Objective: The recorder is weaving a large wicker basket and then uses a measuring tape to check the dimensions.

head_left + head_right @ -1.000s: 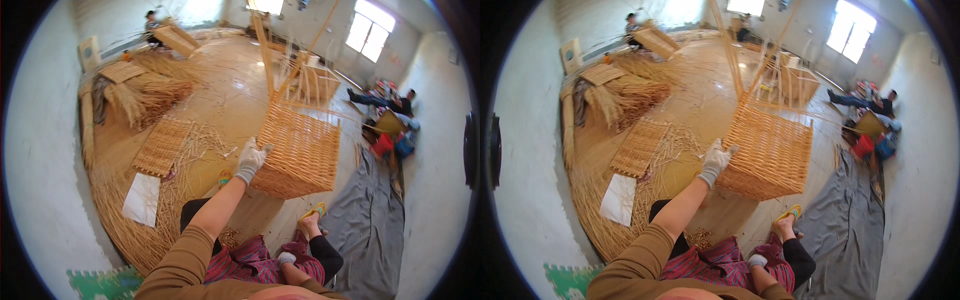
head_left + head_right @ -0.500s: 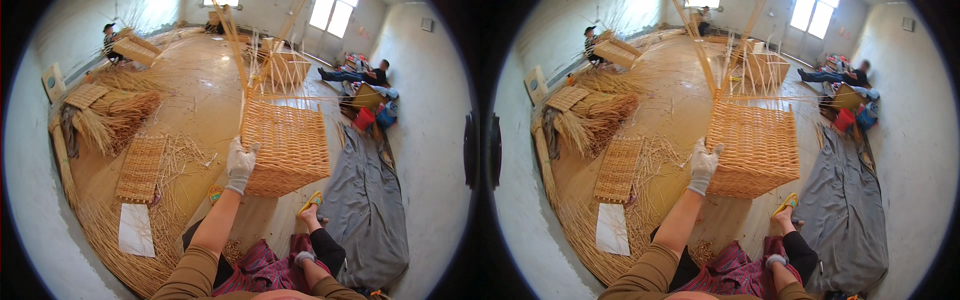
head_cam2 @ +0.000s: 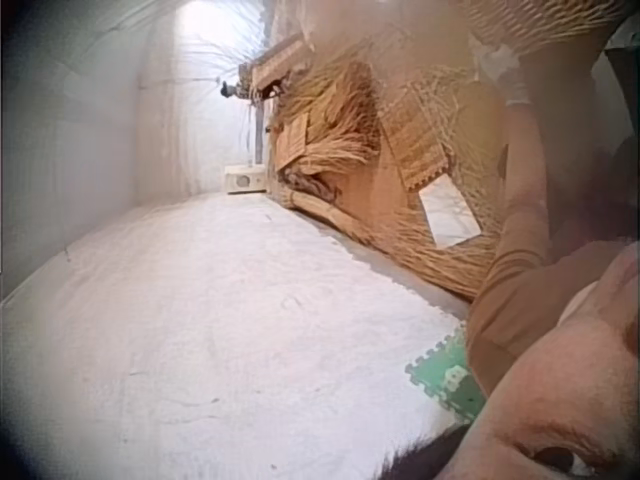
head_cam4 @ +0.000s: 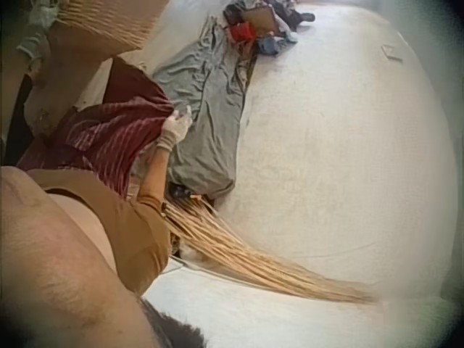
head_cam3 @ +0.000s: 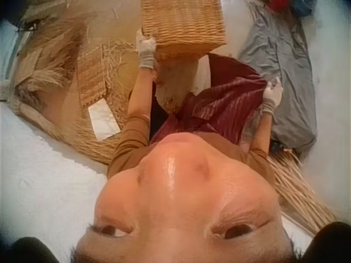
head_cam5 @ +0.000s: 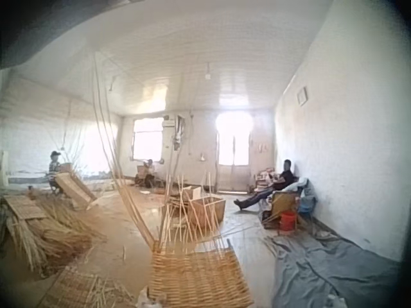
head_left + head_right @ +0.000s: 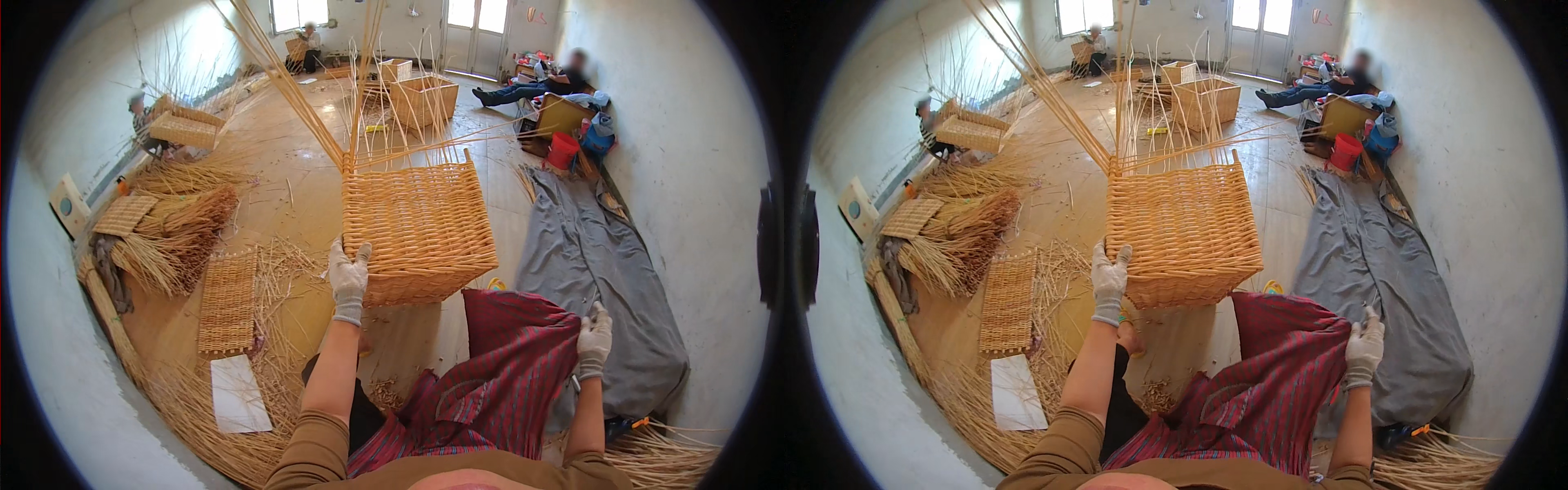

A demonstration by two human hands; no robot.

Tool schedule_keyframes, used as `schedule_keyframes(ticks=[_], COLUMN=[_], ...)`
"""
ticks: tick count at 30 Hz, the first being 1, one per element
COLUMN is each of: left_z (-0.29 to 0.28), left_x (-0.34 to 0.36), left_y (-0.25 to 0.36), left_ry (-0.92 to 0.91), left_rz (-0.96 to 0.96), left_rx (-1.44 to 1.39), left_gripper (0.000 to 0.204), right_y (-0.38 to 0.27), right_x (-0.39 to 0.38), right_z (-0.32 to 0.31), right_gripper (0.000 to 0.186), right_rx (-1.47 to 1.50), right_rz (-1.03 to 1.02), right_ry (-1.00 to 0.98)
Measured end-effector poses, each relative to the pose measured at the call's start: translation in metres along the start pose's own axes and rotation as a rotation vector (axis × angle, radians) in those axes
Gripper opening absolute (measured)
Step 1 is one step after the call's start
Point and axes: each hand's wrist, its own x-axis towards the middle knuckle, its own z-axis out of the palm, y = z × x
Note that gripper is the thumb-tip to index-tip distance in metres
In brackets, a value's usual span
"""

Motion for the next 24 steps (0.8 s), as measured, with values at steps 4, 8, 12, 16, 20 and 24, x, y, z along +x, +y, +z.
schedule_keyframes(ticks=[4,8,12,16,20,24], left_z=[-0.017,-0.041,-0.053,-0.07,-0.104,-0.116], left_x=[-0.04,-0.071,-0.116,-0.167,-0.21,-0.234], left_y=[0.0,-0.015,-0.005,-0.01,-0.001,0.003], left_ry=[0.031,-0.016,-0.044,0.001,-0.182,-0.234], left_rz=[0.012,-0.078,-0.117,0.022,-0.204,-0.319], left_rx=[0.21,0.299,0.45,0.456,0.816,1.213], left_gripper=[0.065,0.065,0.069,0.064,0.063,0.063], right_y=[-0.025,-0.082,-0.147,-0.152,-0.125,-0.115], right_x=[-0.034,-0.081,-0.098,-0.116,-0.154,-0.168], right_z=[-0.007,0.029,0.03,0.063,0.095,0.088], right_gripper=[0.042,0.033,0.025,0.018,0.023,0.025], right_rx=[0.344,0.929,1.173,1.285,1.048,0.868], right_rz=[0.104,0.106,0.352,0.299,0.387,0.275], right_ry=[-0.071,-0.431,-0.661,-0.895,-1.067,-1.2])
